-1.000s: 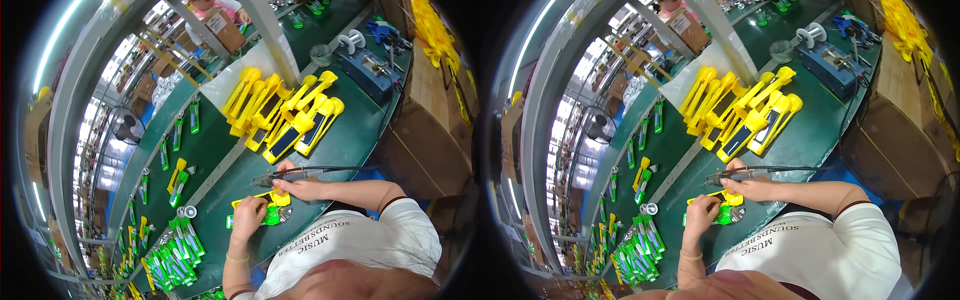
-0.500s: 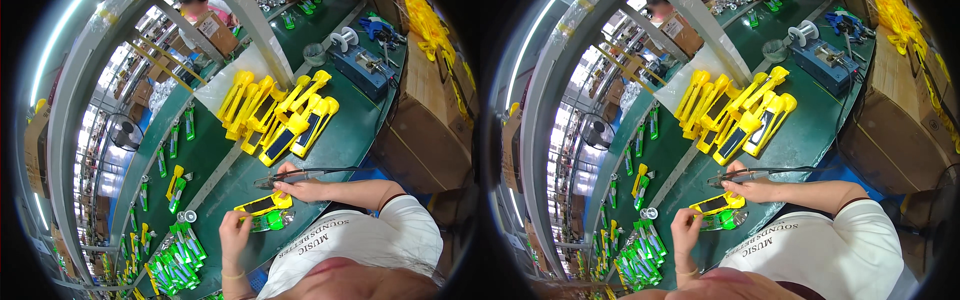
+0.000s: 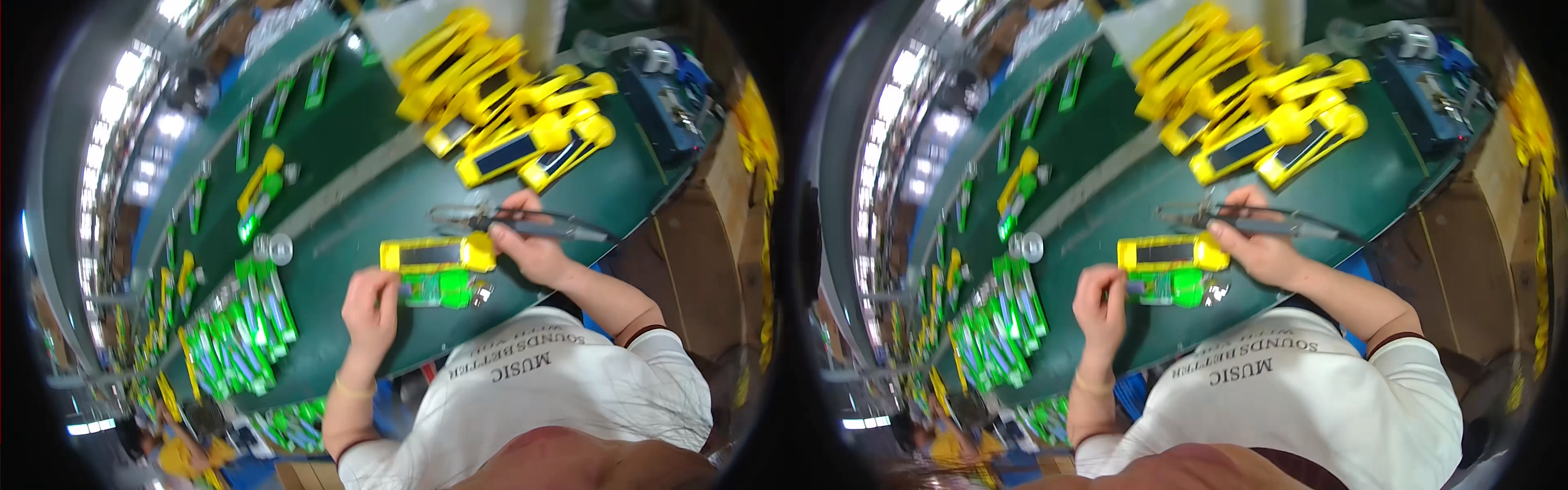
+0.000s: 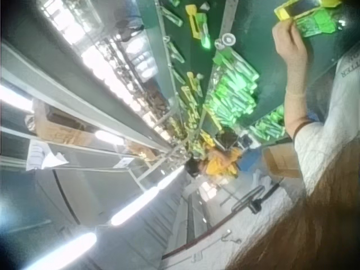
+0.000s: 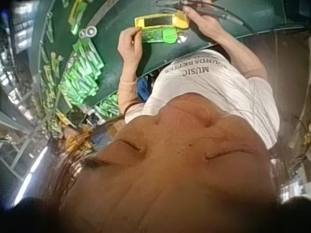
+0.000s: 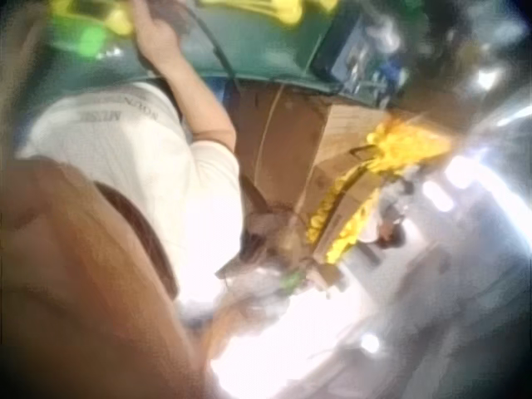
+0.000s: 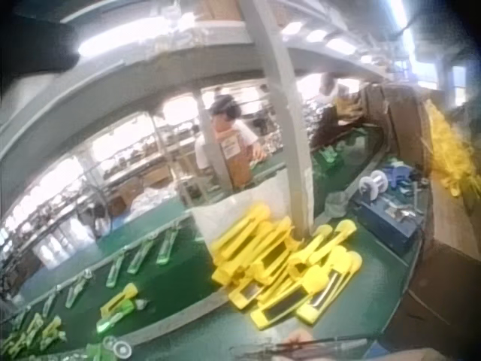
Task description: Soldering wires and circuit board components into solar flashlight housings on an assembly line.
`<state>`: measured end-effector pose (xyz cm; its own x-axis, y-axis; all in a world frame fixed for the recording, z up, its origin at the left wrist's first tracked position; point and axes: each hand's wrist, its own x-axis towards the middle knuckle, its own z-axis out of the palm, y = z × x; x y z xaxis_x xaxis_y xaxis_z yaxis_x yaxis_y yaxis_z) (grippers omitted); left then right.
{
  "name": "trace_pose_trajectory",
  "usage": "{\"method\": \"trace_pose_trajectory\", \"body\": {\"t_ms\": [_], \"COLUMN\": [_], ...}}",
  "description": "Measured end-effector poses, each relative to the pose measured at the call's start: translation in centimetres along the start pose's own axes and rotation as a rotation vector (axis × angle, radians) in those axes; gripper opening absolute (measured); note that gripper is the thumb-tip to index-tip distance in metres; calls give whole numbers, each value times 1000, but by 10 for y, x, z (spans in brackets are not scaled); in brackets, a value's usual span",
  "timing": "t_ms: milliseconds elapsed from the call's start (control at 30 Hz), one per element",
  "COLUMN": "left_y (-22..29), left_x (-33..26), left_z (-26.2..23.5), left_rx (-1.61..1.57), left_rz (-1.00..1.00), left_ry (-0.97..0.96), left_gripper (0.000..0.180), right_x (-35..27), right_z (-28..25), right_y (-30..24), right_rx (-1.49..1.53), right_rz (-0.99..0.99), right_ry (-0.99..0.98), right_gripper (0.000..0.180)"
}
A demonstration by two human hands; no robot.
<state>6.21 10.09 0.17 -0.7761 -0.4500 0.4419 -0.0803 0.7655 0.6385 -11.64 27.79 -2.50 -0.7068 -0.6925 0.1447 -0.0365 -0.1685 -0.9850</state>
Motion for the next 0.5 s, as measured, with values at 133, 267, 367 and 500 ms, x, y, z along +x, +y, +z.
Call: {"method": "trace_pose_trajectory", "body": {"t_ms": [133,267,367,500], "left_y": [-19,-46,-44,-34], "left_x": [28,45,50,55], "left_z": [-7,-19,-20,-18], "left_rx": [107,149,103,250], "left_rz": [68,170,107,135], "left_ry": [-94,-378,-498,-589], "left_gripper": [8,6,5,9], "right_x": [-2,1,-1,-4], "right_z": [19,36,38,38], "right_y": [-18,-4,7,10], "right_rx": [225,218,98,-24], "right_rz": [36,96,118,115], "right_ry": [13,-74,-117,-110], "right_gripper": [25,27,27,26]}}
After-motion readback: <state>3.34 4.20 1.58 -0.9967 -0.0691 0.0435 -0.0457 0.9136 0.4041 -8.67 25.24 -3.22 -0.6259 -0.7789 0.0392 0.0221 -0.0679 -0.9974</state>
